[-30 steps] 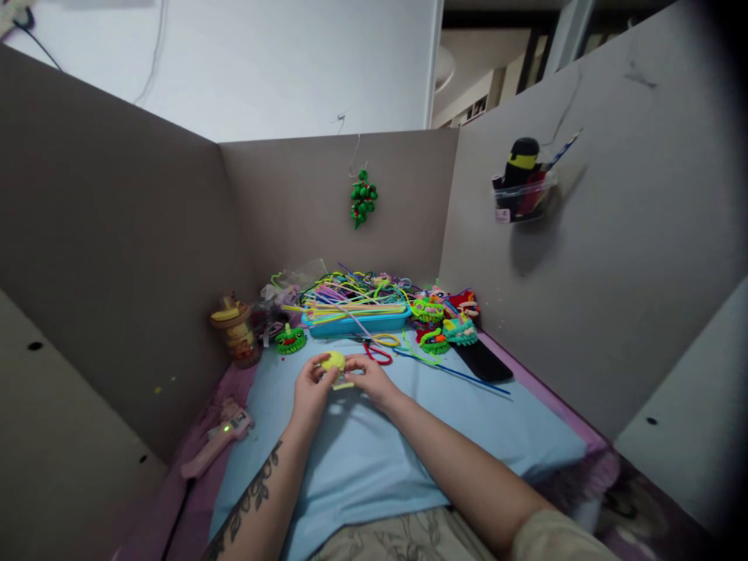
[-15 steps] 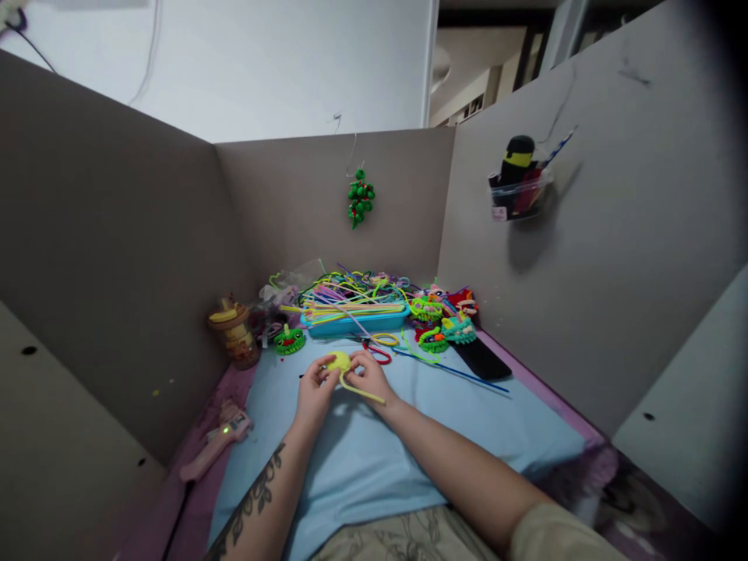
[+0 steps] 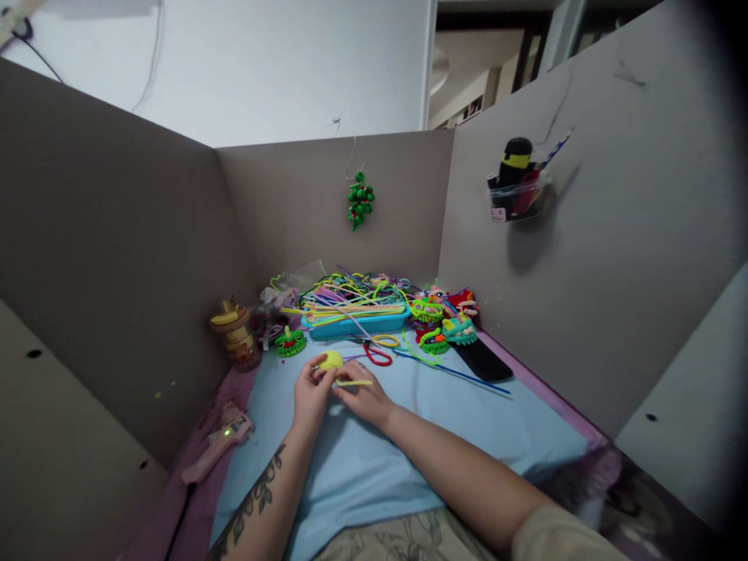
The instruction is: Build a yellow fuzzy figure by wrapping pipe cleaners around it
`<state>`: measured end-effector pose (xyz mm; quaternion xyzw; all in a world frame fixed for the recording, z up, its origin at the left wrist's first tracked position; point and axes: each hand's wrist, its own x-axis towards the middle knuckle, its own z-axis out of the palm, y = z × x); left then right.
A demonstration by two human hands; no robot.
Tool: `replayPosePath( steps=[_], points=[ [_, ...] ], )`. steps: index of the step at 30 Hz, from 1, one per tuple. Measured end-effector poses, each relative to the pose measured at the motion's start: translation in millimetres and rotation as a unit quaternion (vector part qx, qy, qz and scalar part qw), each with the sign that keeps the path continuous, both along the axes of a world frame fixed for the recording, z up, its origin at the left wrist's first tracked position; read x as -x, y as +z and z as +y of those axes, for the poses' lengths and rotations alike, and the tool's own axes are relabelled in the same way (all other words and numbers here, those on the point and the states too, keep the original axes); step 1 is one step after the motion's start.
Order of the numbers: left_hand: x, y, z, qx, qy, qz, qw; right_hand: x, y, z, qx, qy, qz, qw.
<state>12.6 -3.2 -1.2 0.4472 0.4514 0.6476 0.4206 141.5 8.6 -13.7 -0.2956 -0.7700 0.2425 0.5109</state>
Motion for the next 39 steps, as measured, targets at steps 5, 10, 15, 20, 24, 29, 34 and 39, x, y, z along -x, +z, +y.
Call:
replayPosePath(
  steps=[5, 10, 15, 20, 24, 29, 34, 39],
  points=[
    [-1, -2.8, 0, -0.013, 0.012, 0.044, 0.999, 1, 2.0, -2, 0.056, -0.002, 0.081, 0.995],
    [-1, -5.6, 2, -0.017, 0.022, 0.047, 0.998, -2, -4.1, 8, 0.120, -0.007, 0.182, 0.976],
    [-1, -5.1, 0, -0.039, 0.014, 0.037, 0.998, 2, -4.0, 13, 0.132, -0.060, 0.118, 0.982],
    [-2, -4.3, -1, -0.060, 0.001, 0.063, 0.996, 2, -2.6, 14, 0.087, -0.112, 0.098, 0.985],
    [-3, -7.2, 0, -0.061, -0.008, 0.055, 0.997, 3, -4.7, 16, 0.107, -0.135, 0.127, 0.977],
    [-4, -8.0, 0, -0.055, -0.008, 0.048, 0.997, 2, -8.0, 20, 0.178, -0.068, 0.200, 0.961],
    [-7, -5.4, -3, -0.054, -0.020, 0.023, 0.998, 3, -8.1, 24, 0.254, 0.062, 0.332, 0.907],
    [-10, -1.4, -5, -0.044, -0.039, -0.018, 0.998, 3, -5.9, 26, 0.348, 0.189, 0.407, 0.824]
  ],
)
